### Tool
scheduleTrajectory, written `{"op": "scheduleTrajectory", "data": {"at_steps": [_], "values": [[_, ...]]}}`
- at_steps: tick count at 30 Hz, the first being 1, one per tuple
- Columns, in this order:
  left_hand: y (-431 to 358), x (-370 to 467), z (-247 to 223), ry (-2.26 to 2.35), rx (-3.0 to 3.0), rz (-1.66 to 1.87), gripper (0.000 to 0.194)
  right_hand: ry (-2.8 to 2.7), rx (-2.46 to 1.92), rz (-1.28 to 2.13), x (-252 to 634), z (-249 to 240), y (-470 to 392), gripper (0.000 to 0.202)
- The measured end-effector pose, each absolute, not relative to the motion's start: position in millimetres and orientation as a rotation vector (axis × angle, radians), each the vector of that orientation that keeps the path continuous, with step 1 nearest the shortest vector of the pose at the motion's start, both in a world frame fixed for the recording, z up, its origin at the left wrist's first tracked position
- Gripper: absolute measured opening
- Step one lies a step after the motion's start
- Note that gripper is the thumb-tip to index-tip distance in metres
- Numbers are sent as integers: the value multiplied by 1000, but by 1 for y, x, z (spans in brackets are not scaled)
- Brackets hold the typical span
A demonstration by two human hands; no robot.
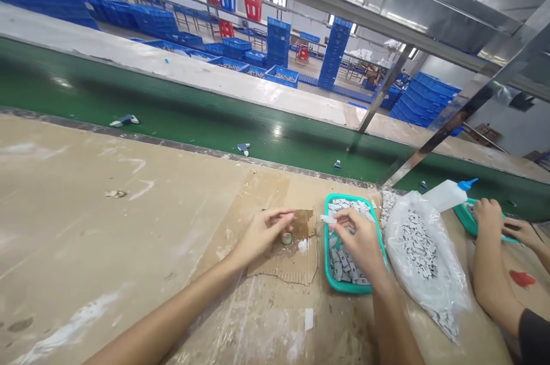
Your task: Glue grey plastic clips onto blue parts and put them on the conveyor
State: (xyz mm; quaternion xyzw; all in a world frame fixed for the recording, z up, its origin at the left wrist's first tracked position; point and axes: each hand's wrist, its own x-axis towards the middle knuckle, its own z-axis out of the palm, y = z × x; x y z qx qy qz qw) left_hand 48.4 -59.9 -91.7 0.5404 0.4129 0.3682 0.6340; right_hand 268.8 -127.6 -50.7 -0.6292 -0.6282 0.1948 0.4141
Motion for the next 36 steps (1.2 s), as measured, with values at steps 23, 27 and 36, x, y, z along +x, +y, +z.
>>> {"op": "scheduleTrajectory", "data": {"at_steps": [23, 27, 36], "values": [[-49, 44, -104, 668, 1210, 781, 25, -1425, -1539, 1195, 222, -72, -103, 39], [-46, 40, -101, 757, 1305, 877, 25, -1607, -1592, 917, 220, -75, -110, 31], [14, -3, -124, 1468, 1408, 1400, 26, -2027, -1588, 520, 212, -84, -118, 18]]}}
